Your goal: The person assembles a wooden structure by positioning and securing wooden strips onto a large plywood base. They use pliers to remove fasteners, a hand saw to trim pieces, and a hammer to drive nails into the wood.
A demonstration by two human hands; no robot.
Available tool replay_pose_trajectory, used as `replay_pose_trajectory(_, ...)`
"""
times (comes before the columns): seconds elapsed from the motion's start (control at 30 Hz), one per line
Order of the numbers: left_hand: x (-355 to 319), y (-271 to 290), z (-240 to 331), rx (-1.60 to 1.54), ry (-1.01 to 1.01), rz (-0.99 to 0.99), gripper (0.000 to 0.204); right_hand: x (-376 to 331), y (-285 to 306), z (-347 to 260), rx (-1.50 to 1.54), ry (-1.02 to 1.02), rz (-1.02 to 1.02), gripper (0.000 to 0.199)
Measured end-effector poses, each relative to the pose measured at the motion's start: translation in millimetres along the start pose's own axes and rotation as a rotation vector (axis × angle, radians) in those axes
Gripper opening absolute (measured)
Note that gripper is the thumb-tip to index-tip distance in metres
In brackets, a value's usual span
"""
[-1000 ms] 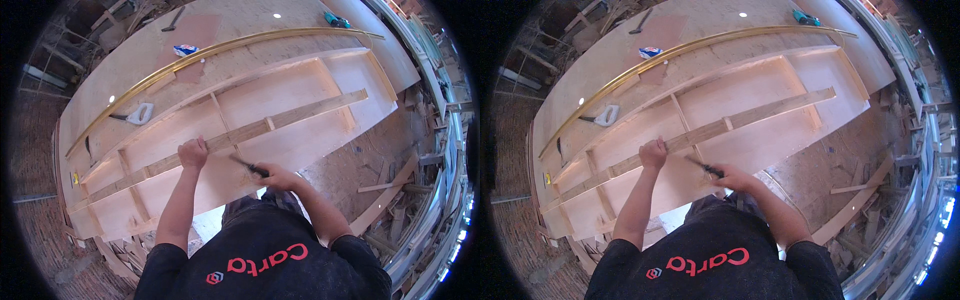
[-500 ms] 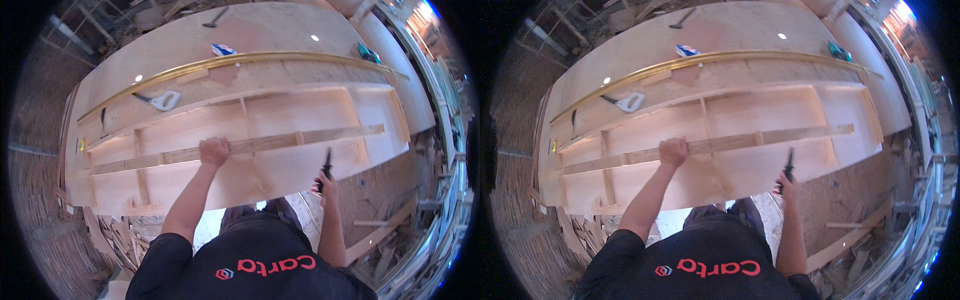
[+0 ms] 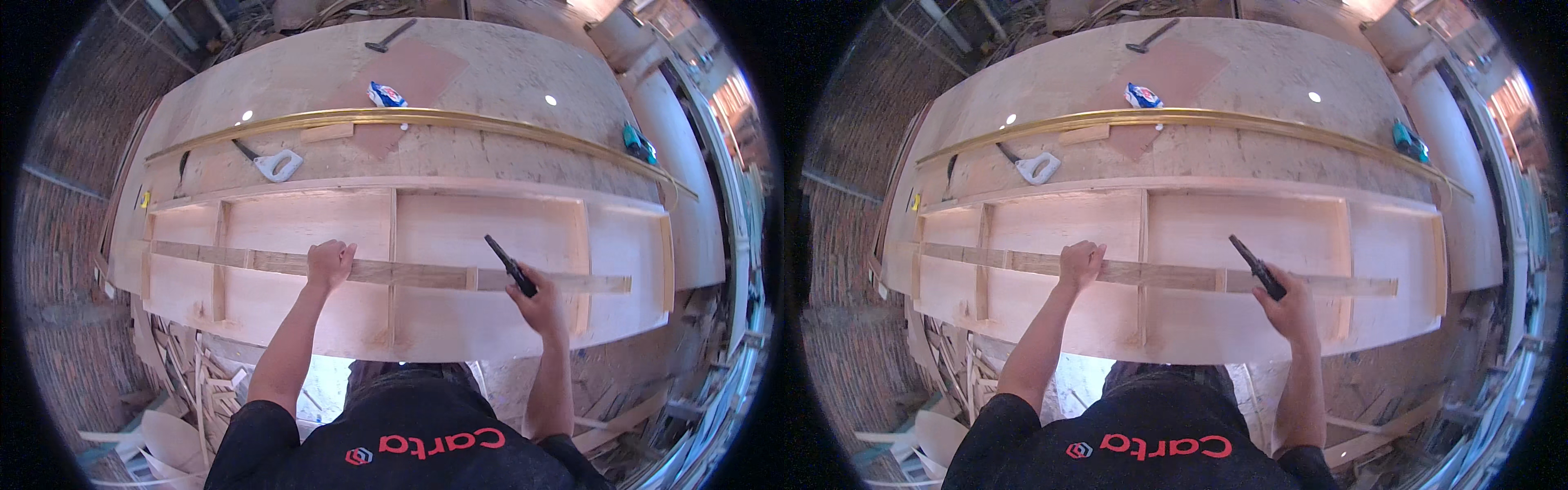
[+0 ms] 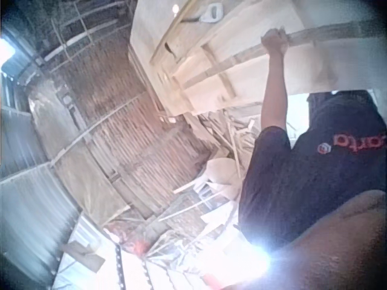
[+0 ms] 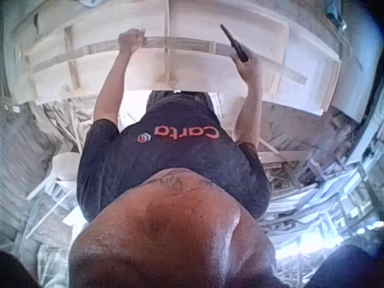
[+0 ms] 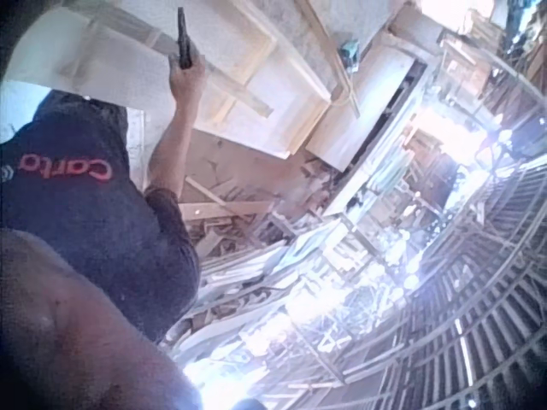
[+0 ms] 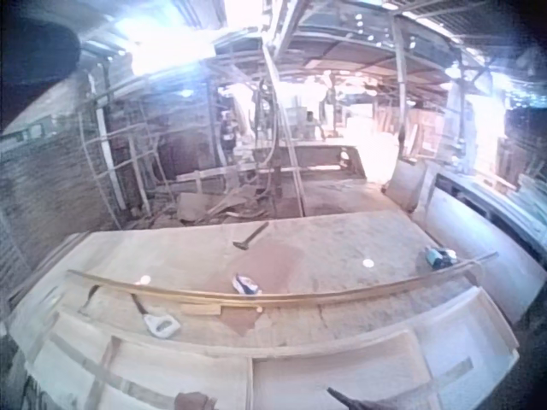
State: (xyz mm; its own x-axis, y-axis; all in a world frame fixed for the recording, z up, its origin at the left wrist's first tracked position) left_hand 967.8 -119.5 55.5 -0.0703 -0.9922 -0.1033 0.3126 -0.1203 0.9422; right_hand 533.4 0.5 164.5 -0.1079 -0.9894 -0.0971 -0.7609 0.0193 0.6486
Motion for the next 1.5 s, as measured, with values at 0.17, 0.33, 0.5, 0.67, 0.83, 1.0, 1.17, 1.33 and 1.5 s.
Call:
replay_pose_trajectory(0.17, 6.4, 1.8, 12.0, -0.009, 0.205, 0.037, 0.056, 158.5, 1.1, -17.4, -0.335, 0.410, -0.037, 0.047)
replay_pose_trajectory(0.33, 9.4, 1.6, 21.7, 0.111, 0.295, -0.020, 0.056, 295.2, -45.4, 17.8, -0.419, 0.461, -0.387, 0.060)
replay_pose_trajectory(0.5, 9.4, 2.6, 21.5, 0.150, 0.326, -0.013, 0.057, 409.2, -61.1, -0.6, -0.657, 0.632, -0.141, 0.079)
replay_pose_trajectory(0.67, 11.2, 2.9, 20.1, 0.093, 0.306, 0.078, 0.046, 481.4, -86.1, 20.8, -0.601, 0.547, -0.458, 0.075)
replay_pose_trajectory(0.83, 10.0, 2.7, 19.0, 0.057, 0.295, 0.120, 0.038, 476.3, -92.0, -4.7, -0.741, 0.639, -0.549, 0.061)
replay_pose_trajectory(1.0, 9.4, 2.9, 18.0, 0.037, 0.323, 0.107, 0.034, 478.0, -79.2, -3.5, -0.532, 0.500, -0.570, 0.032)
replay_pose_trajectory(1.17, 13.3, 2.2, 18.2, 0.046, 0.335, 0.075, 0.038, 508.4, -53.4, 0.5, -0.218, 0.430, -0.503, 0.028)
replay_pose_trajectory(1.33, 10.5, 3.1, 19.4, 0.081, 0.321, 0.109, 0.033, 555.0, -46.7, 3.5, -0.164, 0.416, -0.429, 0.038)
replay_pose_trajectory(1.5, 12.7, 5.6, 22.4, 0.057, 0.320, 0.115, 0.032, 589.6, -63.1, 32.0, -0.276, 0.598, -0.133, 0.054)
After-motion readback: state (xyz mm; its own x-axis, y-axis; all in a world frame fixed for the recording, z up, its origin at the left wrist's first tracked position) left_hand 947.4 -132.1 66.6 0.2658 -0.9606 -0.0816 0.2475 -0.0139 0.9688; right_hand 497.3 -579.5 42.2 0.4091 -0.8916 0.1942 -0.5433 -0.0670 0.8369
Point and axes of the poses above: each hand's wrist, its own x-axis towards the middle knuckle, its own y-axis out of the back of the hand, z = x × y, the point moved 5 cm from there along x, towards the middle knuckle, and after that the axes turned 6 degrees about y, right-handed, at the moved point
